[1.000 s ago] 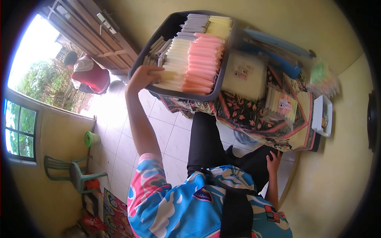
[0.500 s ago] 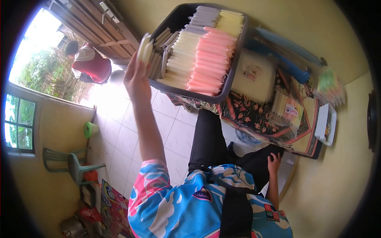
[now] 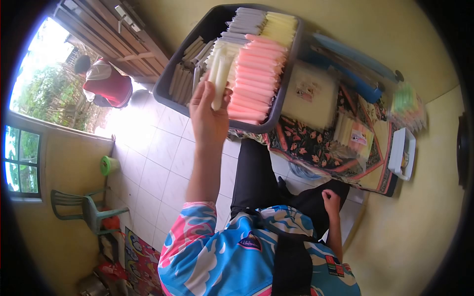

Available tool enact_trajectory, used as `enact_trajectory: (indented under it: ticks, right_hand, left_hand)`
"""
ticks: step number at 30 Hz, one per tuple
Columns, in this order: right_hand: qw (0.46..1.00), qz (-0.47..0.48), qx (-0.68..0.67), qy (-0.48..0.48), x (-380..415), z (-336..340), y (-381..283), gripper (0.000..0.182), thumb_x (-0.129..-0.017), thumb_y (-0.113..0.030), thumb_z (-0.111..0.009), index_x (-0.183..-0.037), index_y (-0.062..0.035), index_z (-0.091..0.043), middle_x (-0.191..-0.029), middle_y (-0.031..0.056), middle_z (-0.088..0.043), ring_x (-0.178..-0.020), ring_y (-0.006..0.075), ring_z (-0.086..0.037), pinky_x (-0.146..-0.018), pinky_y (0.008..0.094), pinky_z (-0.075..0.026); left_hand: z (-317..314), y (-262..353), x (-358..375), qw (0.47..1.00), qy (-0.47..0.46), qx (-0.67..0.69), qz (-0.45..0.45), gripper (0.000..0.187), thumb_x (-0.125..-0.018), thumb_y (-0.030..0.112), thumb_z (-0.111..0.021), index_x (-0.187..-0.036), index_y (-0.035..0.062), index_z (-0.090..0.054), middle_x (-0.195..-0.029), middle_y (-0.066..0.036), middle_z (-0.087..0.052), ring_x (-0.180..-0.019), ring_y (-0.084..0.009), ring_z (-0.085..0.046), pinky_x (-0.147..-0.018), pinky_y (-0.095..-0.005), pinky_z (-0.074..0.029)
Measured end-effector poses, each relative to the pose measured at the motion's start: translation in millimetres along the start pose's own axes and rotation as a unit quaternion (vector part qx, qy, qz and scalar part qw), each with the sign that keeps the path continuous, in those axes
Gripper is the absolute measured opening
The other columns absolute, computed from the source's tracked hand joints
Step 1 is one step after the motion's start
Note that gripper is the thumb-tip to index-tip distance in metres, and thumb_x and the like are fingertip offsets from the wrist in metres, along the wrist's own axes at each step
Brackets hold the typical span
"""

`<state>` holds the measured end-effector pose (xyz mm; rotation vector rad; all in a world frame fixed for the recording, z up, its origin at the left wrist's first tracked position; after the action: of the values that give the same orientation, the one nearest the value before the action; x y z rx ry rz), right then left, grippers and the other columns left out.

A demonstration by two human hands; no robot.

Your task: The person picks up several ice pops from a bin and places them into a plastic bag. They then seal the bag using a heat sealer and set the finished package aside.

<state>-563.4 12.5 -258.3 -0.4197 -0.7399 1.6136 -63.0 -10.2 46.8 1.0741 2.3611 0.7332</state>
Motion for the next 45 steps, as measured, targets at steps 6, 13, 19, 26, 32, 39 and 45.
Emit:
enact_trajectory:
  ticks: [6,13,19,26,32,39,45]
  right_hand:
    - [0.983,0.101,-0.131,-0.080,-11,20,-172,0.010,-0.080,-0.006,-0.063,-0.079,0.0040,-0.064,-0.078,0.0131,-0.066,-0.073,0.0234,-0.065,-0.067,0.0279,-0.048]
    - [0.941,0.278,-0.193,-0.024,-28,71,-276,0.007,-0.079,-0.005,-0.063,-0.083,0.0005,-0.065,-0.080,0.0106,-0.067,-0.075,0.0189,-0.065,-0.067,0.0268,-0.048]
    - [0.909,0.261,-0.323,-0.024,-41,112,-319,0.015,-0.080,-0.003,-0.062,-0.094,0.0029,-0.062,-0.086,0.0098,-0.066,-0.077,0.0150,-0.063,-0.070,0.0253,-0.048]
    - [0.822,0.231,-0.516,-0.071,-50,123,-347,0.025,-0.084,-0.003,-0.063,-0.106,0.0029,-0.055,-0.082,0.0070,-0.061,-0.070,0.0113,-0.061,-0.067,0.0242,-0.050]
    - [0.799,0.192,-0.562,-0.093,-49,124,-338,0.019,-0.085,-0.004,-0.062,-0.102,0.0024,-0.055,-0.079,0.0050,-0.059,-0.068,0.0084,-0.059,-0.063,0.0223,-0.050]
    - [0.818,0.175,-0.548,0.012,-54,140,-319,0.016,-0.089,-0.014,-0.056,-0.098,0.0002,-0.056,-0.082,0.0095,-0.062,-0.067,0.0094,-0.059,-0.061,0.0227,-0.050]
    - [0.831,0.153,-0.535,-0.009,-48,146,-294,0.019,-0.092,-0.019,-0.050,-0.098,-0.0010,-0.051,-0.084,0.0144,-0.065,-0.067,0.0143,-0.063,-0.054,0.0240,-0.049]
  left_hand:
    - [-31,-60,39,0.960,0.023,0.184,0.209,0.027,-0.096,0.022,-0.046,-0.107,-0.0024,-0.049,-0.084,-0.009,-0.055,-0.068,-0.0091,-0.056,-0.060,-0.0162,-0.051]
    - [-69,-81,66,0.954,-0.021,0.160,0.251,0.031,-0.098,0.024,-0.041,-0.116,0.0005,-0.047,-0.087,-0.007,-0.055,-0.070,-0.0084,-0.053,-0.061,-0.0179,-0.049]
    - [-83,-100,91,0.962,-0.057,0.098,0.248,0.034,-0.097,0.023,-0.042,-0.124,0.0002,-0.043,-0.089,-0.009,-0.056,-0.073,-0.0114,-0.055,-0.064,-0.0223,-0.049]
    - [-108,-124,122,0.962,-0.104,0.057,0.245,0.032,-0.095,0.015,-0.048,-0.121,-0.0025,-0.043,-0.101,-0.016,-0.059,-0.076,-0.0179,-0.059,-0.064,-0.0277,-0.050]
    - [-114,-132,132,0.968,-0.112,-0.001,0.223,0.031,-0.093,0.013,-0.050,-0.120,-0.0017,-0.044,-0.106,-0.015,-0.058,-0.082,-0.0176,-0.060,-0.067,-0.0286,-0.052]
    - [-109,-142,129,0.967,-0.114,-0.053,0.220,0.031,-0.094,0.019,-0.049,-0.119,0.0002,-0.045,-0.098,-0.011,-0.060,-0.085,-0.0176,-0.062,-0.068,-0.0279,-0.054]
    - [-96,-148,122,0.966,-0.089,-0.052,0.239,0.033,-0.095,0.026,-0.045,-0.119,0.0024,-0.047,-0.086,-0.009,-0.060,-0.077,-0.0200,-0.061,-0.066,-0.0302,-0.051]
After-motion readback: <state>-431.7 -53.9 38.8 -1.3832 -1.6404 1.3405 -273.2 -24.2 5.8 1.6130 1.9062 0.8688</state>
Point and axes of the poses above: each hand's wrist, its own x-axis away from the middle knuckle, its own z-axis out of the back of the hand, y = z × x, the point moved 7 cm from there along -x, towards the middle knuckle
